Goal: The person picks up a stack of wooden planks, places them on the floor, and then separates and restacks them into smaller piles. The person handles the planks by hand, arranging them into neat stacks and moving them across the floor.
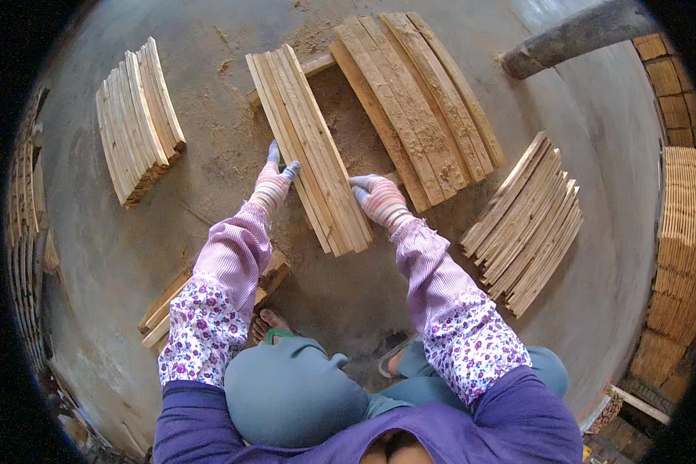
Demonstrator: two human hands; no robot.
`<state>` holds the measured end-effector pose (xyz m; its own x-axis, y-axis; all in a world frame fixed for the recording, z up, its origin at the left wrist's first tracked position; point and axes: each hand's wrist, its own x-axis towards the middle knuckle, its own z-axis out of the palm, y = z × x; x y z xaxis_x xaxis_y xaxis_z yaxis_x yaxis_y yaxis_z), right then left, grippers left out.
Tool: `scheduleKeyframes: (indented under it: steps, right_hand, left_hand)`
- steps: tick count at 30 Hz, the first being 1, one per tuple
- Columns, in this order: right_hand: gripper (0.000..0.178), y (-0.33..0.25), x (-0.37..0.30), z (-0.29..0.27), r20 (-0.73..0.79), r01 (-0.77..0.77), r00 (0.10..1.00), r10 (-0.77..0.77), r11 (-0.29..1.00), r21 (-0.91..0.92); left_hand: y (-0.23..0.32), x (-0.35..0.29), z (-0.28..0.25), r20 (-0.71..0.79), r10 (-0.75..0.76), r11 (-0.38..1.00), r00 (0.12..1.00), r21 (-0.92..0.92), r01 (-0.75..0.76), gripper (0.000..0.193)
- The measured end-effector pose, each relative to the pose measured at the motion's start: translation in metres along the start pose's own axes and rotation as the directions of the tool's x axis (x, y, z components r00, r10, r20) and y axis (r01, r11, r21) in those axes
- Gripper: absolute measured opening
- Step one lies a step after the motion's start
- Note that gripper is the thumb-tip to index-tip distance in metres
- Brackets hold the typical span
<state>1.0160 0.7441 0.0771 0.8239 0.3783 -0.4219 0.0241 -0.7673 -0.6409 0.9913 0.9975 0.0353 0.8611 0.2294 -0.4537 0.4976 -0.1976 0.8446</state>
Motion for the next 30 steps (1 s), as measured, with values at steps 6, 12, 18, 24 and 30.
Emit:
scheduleKeyframes:
  steps: [6, 12, 18, 24, 30]
  right_hand:
    - [0.060, 0.026, 0.033, -0.030, -0.402, -0.325, 0.915, 0.039, 0.662, -0.676]
    - [0.040, -0.010, 0.051, -0.042, -0.229, -0.296, 0.946, 0.228, 0.895, -0.333]
    - [0.045, 0.031, 0.035, -0.061, 0.019, -0.089, 0.995, 0.095, 0.813, 0.576]
    - [0.045, -0.031, -0.023, -0.046, 0.054, -0.030, 0.999, -0.003, 0.800, 0.599]
    - [0.043, -0.036, -0.001, -0.018, -0.176, 0.300, 0.945, -0.277, 0.947, 0.119]
  left_hand:
    - [-0.005, 0.009, 0.005, 0.013, 0.029, 0.997, 0.999, 0.077, -0.030, 0.083]
    - [-0.025, 0.002, -0.023, -0.026, -0.050, 0.997, 0.998, 0.064, 0.052, 0.084]
    - [-0.019, 0.006, -0.017, -0.038, -0.013, 0.988, 0.999, 0.155, 0.019, 0.085]
    - [0.041, -0.022, 0.000, -0.268, 0.408, 0.813, 0.873, 0.541, -0.215, 0.094]
    - [0.068, -0.006, -0.014, -0.155, 0.012, 0.882, 0.988, -0.464, -0.083, 0.055]
